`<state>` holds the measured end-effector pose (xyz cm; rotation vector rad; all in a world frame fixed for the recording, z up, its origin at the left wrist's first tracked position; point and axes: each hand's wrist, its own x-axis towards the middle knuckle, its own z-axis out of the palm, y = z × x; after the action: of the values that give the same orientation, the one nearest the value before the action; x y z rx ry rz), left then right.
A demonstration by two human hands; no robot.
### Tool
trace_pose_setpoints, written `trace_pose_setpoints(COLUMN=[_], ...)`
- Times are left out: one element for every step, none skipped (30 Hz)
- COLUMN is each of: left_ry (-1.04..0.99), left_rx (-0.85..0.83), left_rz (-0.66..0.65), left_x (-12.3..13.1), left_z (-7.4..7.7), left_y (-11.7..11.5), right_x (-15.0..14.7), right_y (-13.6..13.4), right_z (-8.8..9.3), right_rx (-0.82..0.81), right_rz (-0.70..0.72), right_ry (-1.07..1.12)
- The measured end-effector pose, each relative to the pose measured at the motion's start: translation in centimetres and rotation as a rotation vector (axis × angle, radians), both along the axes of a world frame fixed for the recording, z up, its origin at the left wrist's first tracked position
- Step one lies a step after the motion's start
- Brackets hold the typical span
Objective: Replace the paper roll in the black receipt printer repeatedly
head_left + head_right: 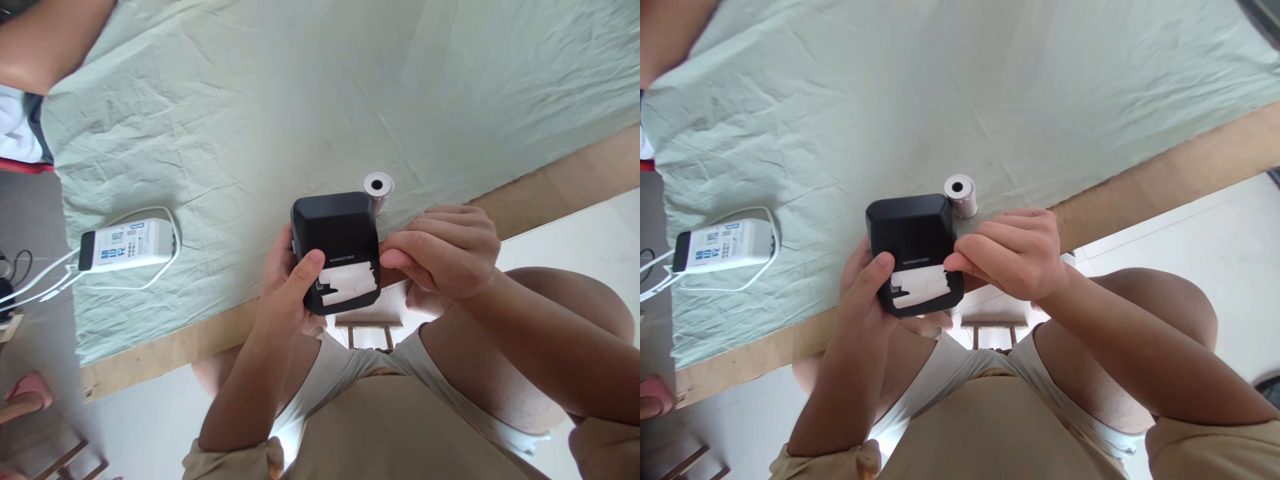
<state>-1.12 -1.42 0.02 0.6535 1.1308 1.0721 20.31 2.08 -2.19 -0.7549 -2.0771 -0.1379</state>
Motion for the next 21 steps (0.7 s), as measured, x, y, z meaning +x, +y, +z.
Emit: trace_pose_setpoints(left_ry=[-0.002,-0.002,0.002,0.008,0.015,0.02,0.023,0.024,0.027,0.032,0.039,0.045,0.049,0.049,0.049,0.05,0.053,0.056,0.058,0.057,0.053], left_rx=[-0.002,-0.002,-0.002,-0.003,-0.01,-0.019,-0.028,-0.034,-0.037,-0.041,-0.045,-0.045,-0.043,-0.04,-0.04,-0.041,-0.043,-0.047,-0.051,-0.053,-0.055], left_rz=[-0.006,-0.013,-0.017,-0.012,-0.012,-0.016,-0.023,-0.031,-0.034,-0.036,-0.037,-0.037,-0.032,-0.028,-0.029,-0.033,-0.04,-0.052,-0.067,-0.078,-0.086], left_x=[0.01,0.01,0.01,0.01,-0.01,-0.02,-0.04,-0.05,-0.04,-0.03,0.0,0.02,0.05,0.05,0.04,0.01,-0.05,-0.13,-0.22,-0.31,-0.39], left_z=[0.0,0.02,0.06,0.1,0.14,0.19,0.24,0.3,0.37,0.44,0.52,0.59,0.65,0.7,0.73,0.74,0.72,0.69,0.62,0.55,0.46], left_y=[0.02,0.04,0.06,0.08,0.09,0.08,0.05,0.0,-0.05,-0.1,-0.14,-0.17,-0.17,-0.16,-0.14,-0.11,-0.08,-0.06,-0.05,-0.04,-0.05], right_x=[-0.09,-0.18,-0.27,-0.34,-0.38,-0.39,-0.38,-0.34,-0.29,-0.23,-0.18,-0.14,-0.11,-0.08,-0.05,-0.03,-0.01,0.0,0.01,0.0,-0.02], right_y=[0.02,0.04,0.06,0.07,0.07,0.07,0.06,0.04,0.01,-0.02,-0.06,-0.1,-0.16,-0.22,-0.28,-0.34,-0.39,-0.42,-0.43,-0.42,-0.38], right_z=[0.04,0.09,0.16,0.23,0.3,0.37,0.44,0.5,0.54,0.56,0.57,0.56,0.56,0.55,0.55,0.56,0.55,0.54,0.52,0.47,0.41], right_rx=[-0.002,0.005,0.011,0.016,0.019,0.015,0.003,-0.008,-0.022,-0.03,-0.043,-0.056,-0.069,-0.081,-0.094,-0.102,-0.106,-0.11,-0.11,-0.106,-0.101], right_rz=[-0.002,-0.007,-0.021,-0.044,-0.071,-0.091,-0.104,-0.106,-0.103,-0.089,-0.076,-0.066,-0.06,-0.057,-0.06,-0.063,-0.068,-0.073,-0.077,-0.075,-0.064], right_ry=[0.022,0.052,0.08,0.102,0.117,0.119,0.113,0.109,0.104,0.102,0.1,0.101,0.104,0.106,0.107,0.107,0.107,0.105,0.106,0.109,0.113])
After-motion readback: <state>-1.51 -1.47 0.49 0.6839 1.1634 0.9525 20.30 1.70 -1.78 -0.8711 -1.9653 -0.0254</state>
